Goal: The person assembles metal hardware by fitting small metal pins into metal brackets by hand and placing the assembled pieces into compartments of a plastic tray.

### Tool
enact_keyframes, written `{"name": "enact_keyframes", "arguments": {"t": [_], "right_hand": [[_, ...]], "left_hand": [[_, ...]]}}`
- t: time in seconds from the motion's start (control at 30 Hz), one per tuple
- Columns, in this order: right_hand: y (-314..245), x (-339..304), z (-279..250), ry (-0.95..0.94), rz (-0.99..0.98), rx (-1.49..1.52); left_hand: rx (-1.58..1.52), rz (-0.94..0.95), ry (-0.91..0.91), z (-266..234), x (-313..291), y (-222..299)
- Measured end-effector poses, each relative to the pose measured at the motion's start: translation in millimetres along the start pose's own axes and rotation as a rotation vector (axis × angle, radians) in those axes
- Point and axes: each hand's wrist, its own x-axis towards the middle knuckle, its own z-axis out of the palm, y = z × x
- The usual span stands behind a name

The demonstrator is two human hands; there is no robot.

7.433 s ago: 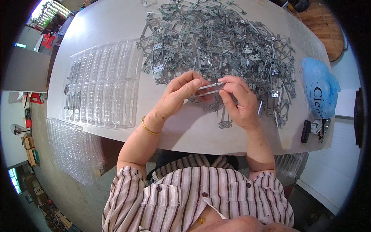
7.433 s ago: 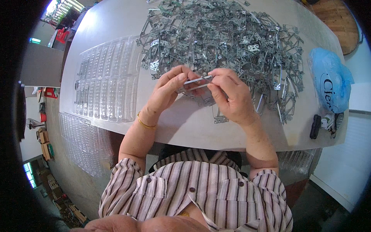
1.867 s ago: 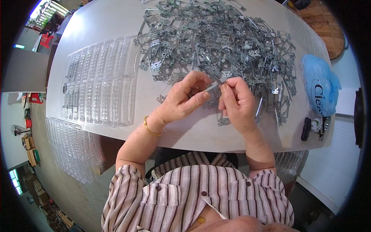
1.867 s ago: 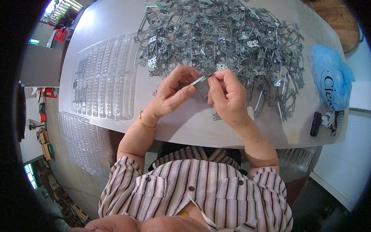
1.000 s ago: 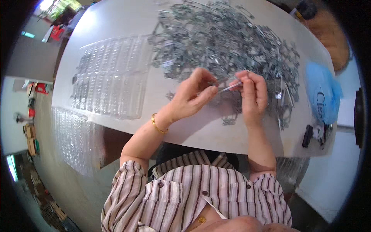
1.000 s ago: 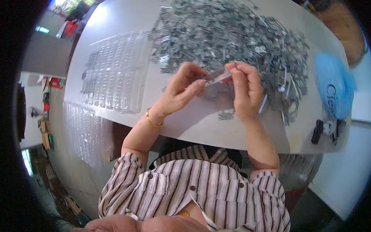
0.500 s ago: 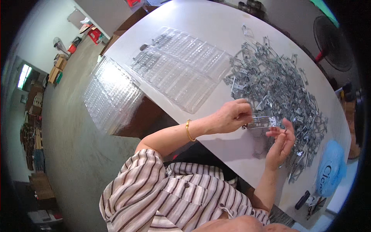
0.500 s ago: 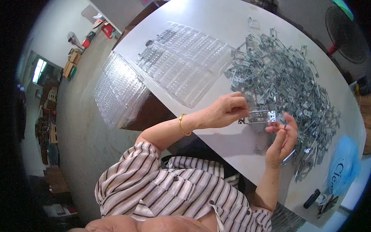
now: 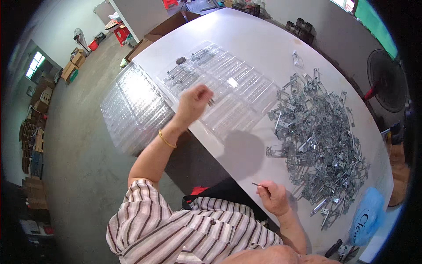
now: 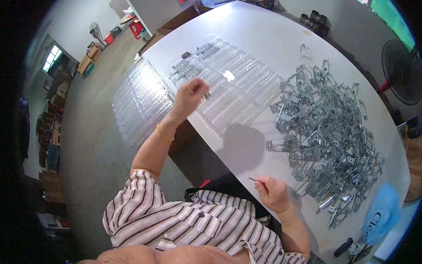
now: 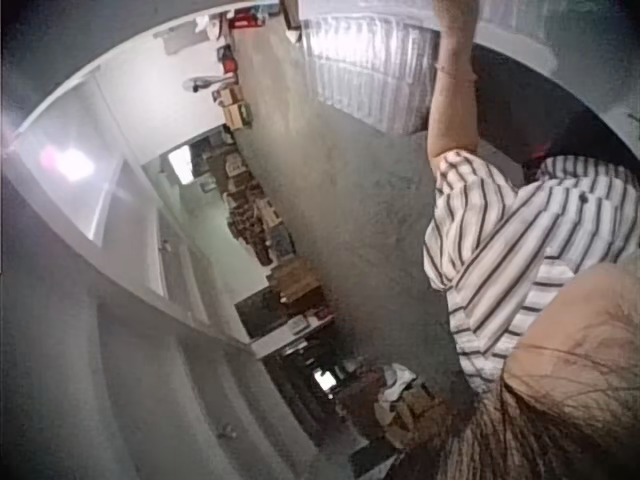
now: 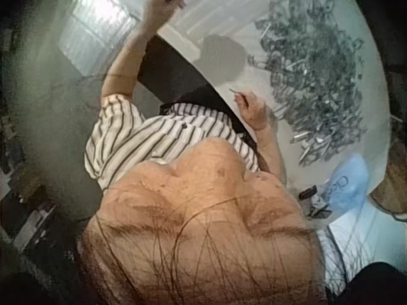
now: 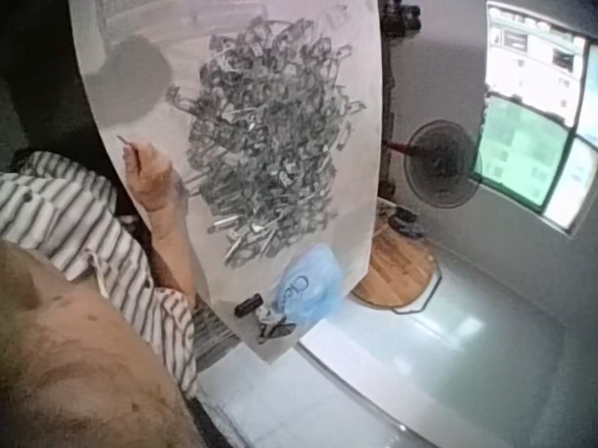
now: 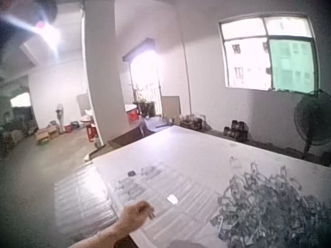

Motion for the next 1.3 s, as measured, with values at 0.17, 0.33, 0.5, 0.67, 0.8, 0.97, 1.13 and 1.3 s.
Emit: {"name": "enact_keyframes", "arguments": {"t": [0.17,0.33,0.5,0.67,0.8,0.97,1.13,1.3], "right_hand": [[0.0,9.2,4.1,0.024,0.100,0.060],[4.4,8.2,7.8,0.034,0.183,0.031],[2.7,5.4,7.7,0.060,0.212,0.019],[5.4,6.2,6.0,0.064,0.225,0.004],[5.4,7.8,5.7,0.060,0.216,0.020],[5.7,9.0,5.8,0.065,0.213,0.011],[6.1,8.9,4.4,0.055,0.212,0.001],[2.0,12.2,5.6,0.058,0.182,0.018]], "left_hand": [[0.252,-0.043,0.158,-39.0,83.0,-37.7],[0.376,0.022,0.192,-26.9,153.3,-86.6],[0.568,-0.016,0.137,-4.8,183.4,-104.1],[0.643,-0.161,0.042,2.3,194.9,-108.4],[0.673,-0.165,0.025,6.0,200.0,-118.1],[0.842,-0.165,-0.041,11.8,197.4,-122.4],[0.873,-0.236,-0.085,15.8,193.9,-108.7],[0.870,-0.140,0.070,9.7,186.2,-102.7]]}}
